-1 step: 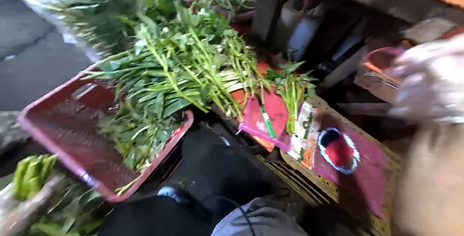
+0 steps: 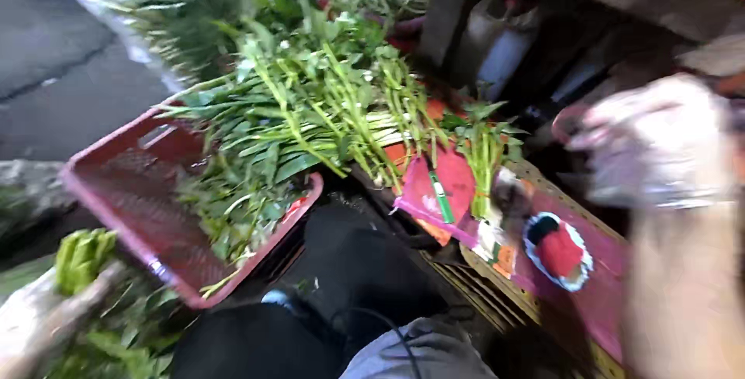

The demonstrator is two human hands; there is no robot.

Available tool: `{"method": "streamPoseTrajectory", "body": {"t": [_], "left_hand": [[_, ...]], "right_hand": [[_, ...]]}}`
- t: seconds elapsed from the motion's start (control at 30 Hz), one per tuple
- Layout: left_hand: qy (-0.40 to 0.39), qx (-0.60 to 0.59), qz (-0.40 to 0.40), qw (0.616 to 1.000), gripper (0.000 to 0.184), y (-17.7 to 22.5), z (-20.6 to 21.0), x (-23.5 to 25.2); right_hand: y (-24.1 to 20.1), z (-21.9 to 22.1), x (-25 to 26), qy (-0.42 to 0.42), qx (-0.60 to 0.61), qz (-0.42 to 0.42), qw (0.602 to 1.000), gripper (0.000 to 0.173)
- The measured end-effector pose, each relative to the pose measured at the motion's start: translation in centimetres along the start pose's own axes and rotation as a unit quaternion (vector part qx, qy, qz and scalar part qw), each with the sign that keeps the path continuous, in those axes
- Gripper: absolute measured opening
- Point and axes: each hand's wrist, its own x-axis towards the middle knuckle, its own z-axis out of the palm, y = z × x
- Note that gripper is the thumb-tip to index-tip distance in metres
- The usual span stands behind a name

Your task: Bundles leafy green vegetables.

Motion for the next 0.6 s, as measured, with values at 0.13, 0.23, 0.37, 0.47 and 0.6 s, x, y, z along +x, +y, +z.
{"method": "streamPoseTrajectory", "body": {"t": [0.13, 0.23, 0.37, 0.47, 0.6], "left_hand": [[0.057, -0.037, 0.005, 0.998, 0.051, 4.5, -0.6, -2.9], [0.078, -0.081, -0.018, 0.993, 0.046, 5.1, -2.5, -4.4], [0.064, -0.133, 0.051, 0.988, 0.071, 2.7, -3.1, -4.7], [-0.022, -0.104, 0.135, 0.985, 0.067, 1.1, -3.7, -3.5], [-0.040, -0.102, -0.081, 0.991, 0.032, 8.9, -4.1, -4.6]], "right_hand": [[1.4, 21.7, -0.8, -0.307, 0.110, 0.138, 0.935, 0.009], [-0.3, 35.4, -2.5, -0.454, 0.048, 0.090, 0.885, 0.015], [-6.1, 46.4, -7.8, -0.543, 0.053, -0.080, 0.834, 0.021], [-8.8, 51.9, -10.4, -0.518, 0.111, -0.140, 0.836, 0.016], [-9.8, 52.8, -10.8, -0.527, 0.237, 0.022, 0.816, 0.009]]}}
